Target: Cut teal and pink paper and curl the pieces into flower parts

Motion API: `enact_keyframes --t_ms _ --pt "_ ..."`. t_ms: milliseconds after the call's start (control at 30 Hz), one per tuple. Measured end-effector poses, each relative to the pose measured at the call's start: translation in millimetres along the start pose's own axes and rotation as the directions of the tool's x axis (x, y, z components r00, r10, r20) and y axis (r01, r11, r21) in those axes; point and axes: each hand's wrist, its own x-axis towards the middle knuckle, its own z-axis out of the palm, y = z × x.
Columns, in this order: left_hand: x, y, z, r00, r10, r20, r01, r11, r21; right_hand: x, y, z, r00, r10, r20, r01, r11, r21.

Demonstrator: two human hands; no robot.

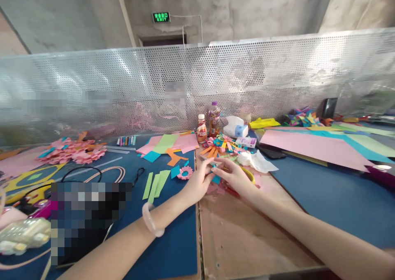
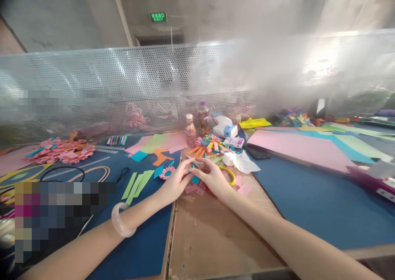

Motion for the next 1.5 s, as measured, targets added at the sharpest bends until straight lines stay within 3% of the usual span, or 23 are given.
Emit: enact_keyframes --t_ms 133,400,567,1000,1500 --pt "0.2 1.2 -0.7 1.000 -0.018 0.007 0.018 1.000 0.013 -3.1 -3.7 0.9 0.993 0.116 0.034 -0.118 0.990 0.075" --pt "-2.6 2.1 -0.7 0.999 -0.044 0.012 0.043 0.998 0.035 -1.0 0.0 0.9 0.983 0.170 0.062 -0.177 0.976 0.123" --pt "-3.4 3.7 -0.7 0.992 -0.125 0.029 0.124 0.992 0.023 0.0 1.6 0.2 0.982 0.171 0.080 -0.181 0.972 0.148" --pt "-3.3 7.5 -2.6 0.987 -0.151 0.050 0.152 0.988 -0.003 -0.8 -0.3 0.7 0.982 0.161 0.096 -0.174 0.972 0.157" --pt "-2.2 3.6 0.1 0.994 -0.109 0.016 0.108 0.993 0.053 2.2 1.1 -0.3 0.983 0.155 0.100 -0.170 0.971 0.165"
